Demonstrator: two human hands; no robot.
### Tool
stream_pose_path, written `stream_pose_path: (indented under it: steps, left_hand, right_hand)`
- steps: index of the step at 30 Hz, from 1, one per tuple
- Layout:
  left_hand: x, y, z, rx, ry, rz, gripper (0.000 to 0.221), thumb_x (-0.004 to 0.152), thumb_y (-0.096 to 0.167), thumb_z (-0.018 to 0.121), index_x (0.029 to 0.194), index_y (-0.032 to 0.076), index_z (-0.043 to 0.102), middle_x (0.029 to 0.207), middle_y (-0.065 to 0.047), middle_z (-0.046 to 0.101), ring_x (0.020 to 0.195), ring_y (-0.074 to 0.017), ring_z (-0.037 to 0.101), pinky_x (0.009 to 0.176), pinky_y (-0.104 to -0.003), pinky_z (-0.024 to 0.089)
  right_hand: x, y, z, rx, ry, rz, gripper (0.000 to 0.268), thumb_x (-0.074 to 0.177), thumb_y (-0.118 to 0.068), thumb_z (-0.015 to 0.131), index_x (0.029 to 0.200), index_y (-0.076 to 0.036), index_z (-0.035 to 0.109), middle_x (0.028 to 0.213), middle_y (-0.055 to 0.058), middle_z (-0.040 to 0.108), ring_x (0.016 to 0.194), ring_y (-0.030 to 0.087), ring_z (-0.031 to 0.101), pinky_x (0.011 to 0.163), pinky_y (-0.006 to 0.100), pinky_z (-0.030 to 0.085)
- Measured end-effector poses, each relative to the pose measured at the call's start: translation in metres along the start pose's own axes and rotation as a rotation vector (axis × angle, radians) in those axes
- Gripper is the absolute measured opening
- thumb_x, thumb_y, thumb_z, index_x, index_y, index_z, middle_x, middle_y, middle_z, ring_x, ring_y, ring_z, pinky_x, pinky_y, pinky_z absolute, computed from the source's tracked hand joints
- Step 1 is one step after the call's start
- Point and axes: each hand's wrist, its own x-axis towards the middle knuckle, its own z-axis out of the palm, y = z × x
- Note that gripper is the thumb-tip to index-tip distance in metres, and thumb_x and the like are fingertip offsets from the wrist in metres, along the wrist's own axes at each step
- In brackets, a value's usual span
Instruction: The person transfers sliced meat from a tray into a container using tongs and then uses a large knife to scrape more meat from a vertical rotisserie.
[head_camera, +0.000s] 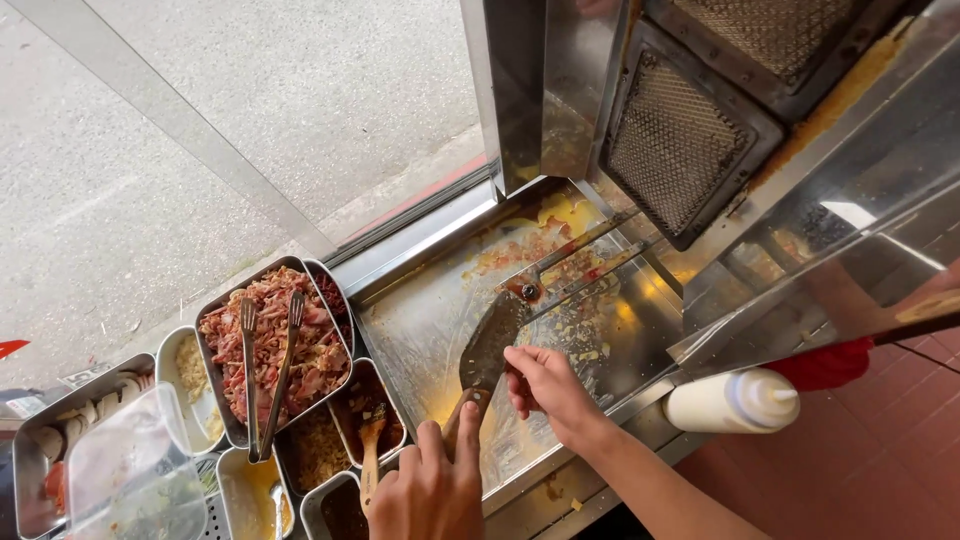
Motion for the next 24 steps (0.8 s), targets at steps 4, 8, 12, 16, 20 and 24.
stream_pose_path:
  steps: [4,8,12,16,20,24]
  left_hand:
    - [0.006,0.01,-0.005,0.028,-0.049,0.001,0.038,0.104,0.027,0.075,0.14,0.035,0.081,0.076,-0.001,0.063,0.041,-0.0164,0.051,0.033,-0.034,0.035]
    - [0.011,0.023,-0.012,0.047,-0.028,-0.013,0.028,0.107,0.03,0.071,0.133,0.03,0.084,0.075,-0.002,0.063,0.039,-0.0154,0.05,0.033,-0.034,0.032]
    - [0.017,0.04,-0.009,0.087,-0.108,-0.01,0.034,0.109,0.031,0.067,0.141,0.031,0.08,0.07,-0.002,0.061,0.04,-0.016,0.051,0.03,-0.033,0.039]
    - [0.025,0.029,-0.002,-0.028,-0.35,0.041,0.054,0.111,0.029,0.065,0.165,0.02,0.061,0.086,-0.007,0.077,0.044,-0.0111,0.063,0.033,-0.028,0.053]
    - [0.014,0.0,0.001,-0.035,-0.264,0.003,0.056,0.106,0.028,0.072,0.162,0.021,0.063,0.084,-0.005,0.071,0.046,-0.0141,0.063,0.035,-0.032,0.061]
    - [0.006,-0.014,0.008,0.033,-0.06,0.104,0.049,0.1,0.021,0.071,0.148,0.029,0.076,0.081,-0.003,0.064,0.046,-0.0169,0.058,0.032,-0.035,0.046]
  right_hand:
    - [0.002,-0.004,-0.002,0.044,0.009,0.034,0.038,0.116,-0.022,0.069,0.081,-0.008,0.062,0.065,0.007,0.063,0.052,0.016,0.054,0.051,0.033,0.046]
    - [0.009,0.001,-0.006,0.065,0.002,0.052,0.035,0.115,-0.022,0.069,0.084,-0.01,0.06,0.067,0.007,0.063,0.052,0.017,0.055,0.049,0.033,0.046]
    - [0.029,0.009,-0.011,0.111,0.019,0.049,0.039,0.115,-0.021,0.07,0.079,-0.009,0.061,0.064,0.007,0.064,0.048,0.016,0.055,0.045,0.031,0.045]
    - [0.049,0.003,-0.013,0.091,0.055,0.026,0.033,0.115,-0.021,0.07,0.085,-0.012,0.059,0.068,0.004,0.06,0.052,0.015,0.056,0.046,0.032,0.047]
    - [0.031,-0.01,0.0,0.039,-0.05,0.02,0.031,0.117,-0.011,0.067,0.087,-0.006,0.07,0.068,0.007,0.067,0.054,0.017,0.059,0.053,0.031,0.051]
    - [0.024,0.001,0.007,0.087,-0.021,0.08,0.032,0.117,-0.021,0.067,0.088,-0.01,0.059,0.071,0.007,0.064,0.055,0.017,0.057,0.051,0.032,0.048]
